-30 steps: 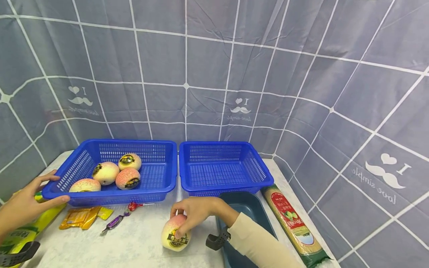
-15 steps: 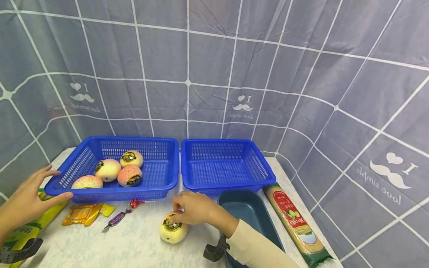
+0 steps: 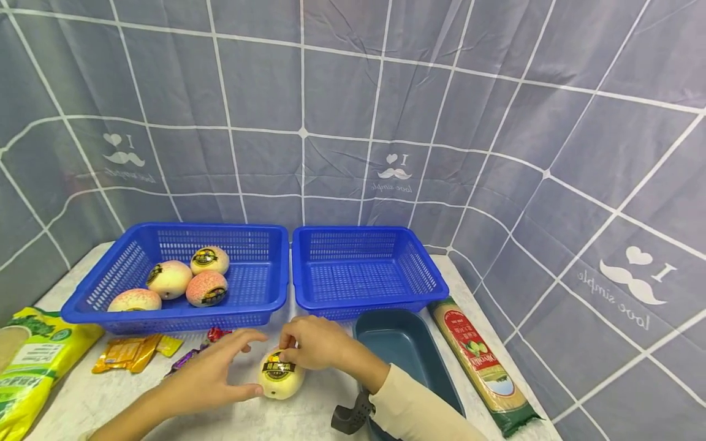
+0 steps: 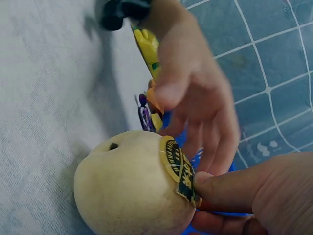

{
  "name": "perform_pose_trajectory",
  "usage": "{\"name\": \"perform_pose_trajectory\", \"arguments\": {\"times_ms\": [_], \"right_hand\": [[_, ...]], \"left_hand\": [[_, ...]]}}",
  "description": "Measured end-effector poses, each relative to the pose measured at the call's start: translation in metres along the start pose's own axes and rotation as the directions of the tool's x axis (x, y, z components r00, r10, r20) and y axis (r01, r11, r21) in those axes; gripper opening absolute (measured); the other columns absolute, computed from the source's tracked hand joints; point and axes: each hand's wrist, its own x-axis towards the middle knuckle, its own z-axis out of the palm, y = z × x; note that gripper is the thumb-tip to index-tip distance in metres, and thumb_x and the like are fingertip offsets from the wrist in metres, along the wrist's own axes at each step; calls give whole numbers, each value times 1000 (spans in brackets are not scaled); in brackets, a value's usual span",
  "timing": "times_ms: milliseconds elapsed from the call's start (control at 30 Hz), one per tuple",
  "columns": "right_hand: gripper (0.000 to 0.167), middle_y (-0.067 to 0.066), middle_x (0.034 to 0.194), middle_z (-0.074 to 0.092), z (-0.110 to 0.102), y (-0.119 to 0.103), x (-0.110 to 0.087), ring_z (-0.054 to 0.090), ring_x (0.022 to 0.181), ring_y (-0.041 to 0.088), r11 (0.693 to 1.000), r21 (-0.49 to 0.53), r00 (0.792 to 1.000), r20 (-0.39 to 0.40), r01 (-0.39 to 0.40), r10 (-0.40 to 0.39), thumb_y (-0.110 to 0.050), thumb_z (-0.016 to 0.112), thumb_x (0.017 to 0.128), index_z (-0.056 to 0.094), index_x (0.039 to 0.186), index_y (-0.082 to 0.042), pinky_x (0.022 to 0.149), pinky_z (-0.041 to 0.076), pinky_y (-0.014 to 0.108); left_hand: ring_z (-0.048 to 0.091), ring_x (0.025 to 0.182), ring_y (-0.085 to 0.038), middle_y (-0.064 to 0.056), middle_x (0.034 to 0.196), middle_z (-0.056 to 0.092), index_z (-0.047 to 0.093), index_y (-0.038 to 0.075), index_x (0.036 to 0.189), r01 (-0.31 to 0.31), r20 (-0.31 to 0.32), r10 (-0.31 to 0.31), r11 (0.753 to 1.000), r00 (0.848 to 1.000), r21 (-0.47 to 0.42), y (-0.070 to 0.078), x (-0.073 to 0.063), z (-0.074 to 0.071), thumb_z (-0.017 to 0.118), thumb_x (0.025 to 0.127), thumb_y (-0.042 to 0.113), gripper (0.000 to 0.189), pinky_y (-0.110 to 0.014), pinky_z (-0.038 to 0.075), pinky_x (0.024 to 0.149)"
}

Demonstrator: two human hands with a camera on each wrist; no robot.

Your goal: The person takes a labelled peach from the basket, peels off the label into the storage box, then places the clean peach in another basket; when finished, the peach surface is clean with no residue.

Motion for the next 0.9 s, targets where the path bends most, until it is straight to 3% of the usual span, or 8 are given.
{"name": "perform_pose_trajectory", "arguments": {"times_ms": [133,200,267,333,533,600,733,900], "right_hand": [[12,-18,80,60,3,-1,0,55,70,-2,995,103,1000,8,9,-10,-16,81,88,69,86,-20,59,47,17],[14,-17,75,60,4,0,0,54,65,-1,986,168,1000,13,0,-2,-13,81,88,69,84,-18,56,46,17],[15,-15,72,60,6,1,1,52,63,0,974,226,1000,15,-16,13,-9,79,88,68,82,-17,54,45,17],[16,-13,71,61,7,2,1,51,62,1,956,292,999,15,-34,31,-4,77,88,68,80,-16,53,44,17],[12,-8,68,64,12,7,3,49,60,3,889,445,994,13,-104,109,0,74,85,71,78,-10,50,38,17],[10,-8,67,63,13,7,3,46,58,3,880,460,992,19,-120,126,-2,73,84,72,78,-9,49,35,17],[9,-8,67,62,11,7,1,47,59,3,883,457,994,35,-108,104,-3,73,86,72,80,-9,50,36,17],[15,-9,70,62,2,4,-4,51,64,3,890,456,998,64,-30,1,0,71,90,69,80,-11,56,42,17]], "left_hand": [[60,112,-24,-1,131,59,51,16,141,-11,102,29,984,994,-177,-6,12,24,83,79,52,78,-45,54,88],[61,109,-20,-2,128,61,50,16,142,-11,150,60,952,987,-305,-13,16,29,84,81,44,75,-39,55,87],[63,105,-16,-4,124,63,50,14,142,-14,178,99,905,979,-426,-20,18,33,85,83,35,71,-33,56,83],[64,102,-15,-7,122,63,49,12,142,-16,188,127,866,974,-501,-25,19,37,85,84,29,70,-32,57,81],[64,103,-16,-9,123,62,49,12,141,-33,164,141,845,976,-534,-31,20,43,86,83,27,70,-32,57,82],[64,103,-16,-9,123,62,49,12,141,-31,163,140,841,977,-540,-31,20,44,86,83,25,70,-32,57,83],[63,104,-16,-9,125,61,48,9,142,-34,164,145,841,976,-540,-32,21,44,86,83,25,72,-32,56,84],[64,102,-14,-7,122,63,48,11,142,-38,164,146,849,976,-527,-32,23,44,87,82,25,73,-31,57,81]]}}
